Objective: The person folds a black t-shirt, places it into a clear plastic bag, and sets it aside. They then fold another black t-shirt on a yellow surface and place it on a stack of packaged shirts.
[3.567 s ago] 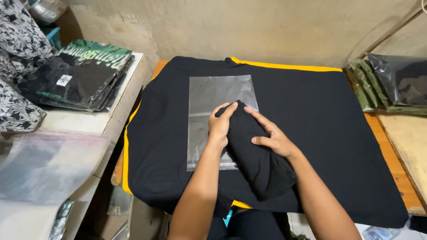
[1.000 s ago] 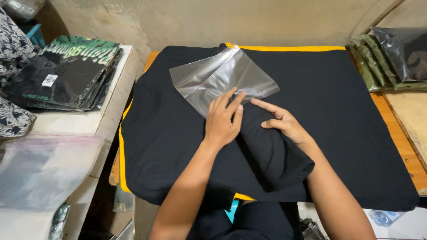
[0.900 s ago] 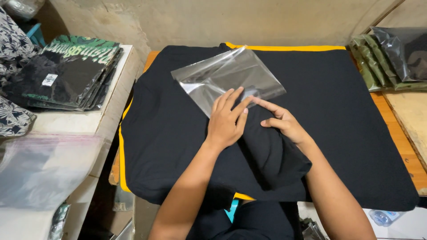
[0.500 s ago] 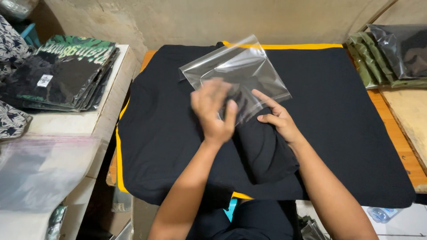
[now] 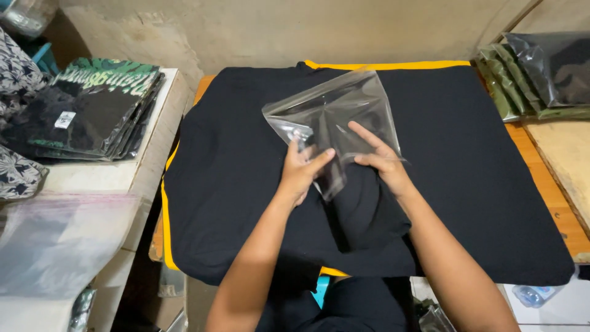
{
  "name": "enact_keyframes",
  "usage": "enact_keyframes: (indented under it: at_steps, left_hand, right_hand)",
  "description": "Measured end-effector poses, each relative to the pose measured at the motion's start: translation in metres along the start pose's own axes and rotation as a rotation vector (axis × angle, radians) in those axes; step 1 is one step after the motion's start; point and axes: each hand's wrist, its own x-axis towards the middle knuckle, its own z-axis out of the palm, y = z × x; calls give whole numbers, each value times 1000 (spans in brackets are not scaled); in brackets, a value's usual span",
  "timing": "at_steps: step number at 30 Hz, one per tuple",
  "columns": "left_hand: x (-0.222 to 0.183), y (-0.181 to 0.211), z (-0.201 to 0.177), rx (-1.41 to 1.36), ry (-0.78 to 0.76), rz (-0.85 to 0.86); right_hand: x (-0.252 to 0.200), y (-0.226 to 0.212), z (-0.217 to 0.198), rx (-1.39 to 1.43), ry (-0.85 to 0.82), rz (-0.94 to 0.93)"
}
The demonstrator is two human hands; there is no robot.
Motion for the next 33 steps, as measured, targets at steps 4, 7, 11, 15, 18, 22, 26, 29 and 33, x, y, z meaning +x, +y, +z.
enact_keyframes:
  at_steps: [4,7,11,15,18,22,26,29,33]
  left_hand:
    - [-9,-17,9,-102,-69,-41]
    - [-10,-19,17,-148,-88,-58]
    - [-12,-25,10,-64,-123,-72]
    - [-27,-22,15,85,-207,-72]
    - [-41,-24,14,116,-263,-97]
    - [-62,-33,26,26,-270,-124]
    - [-92,-35,33,-47,-329,-206]
    - [-120,-27,43,-45,-308,-285]
    - [-131,-36,47,1,-381,-285]
  right_hand:
    - [1,-32,16,-71,49,-61]
    - [-2,-37,20,-100,75,-85]
    - [-7,-45,24,-379,47,-170]
    - [-1,-36,7,-472,28,-251]
    - [-10,-59,20,-442,61,-149]
    - [1,-43,2,-349,68,-153]
    - [5,-48,0,-319,43,-87]
    - [13,-42,-14,-445,-7,-85]
    - [25,-35,-32,-485,-93,-128]
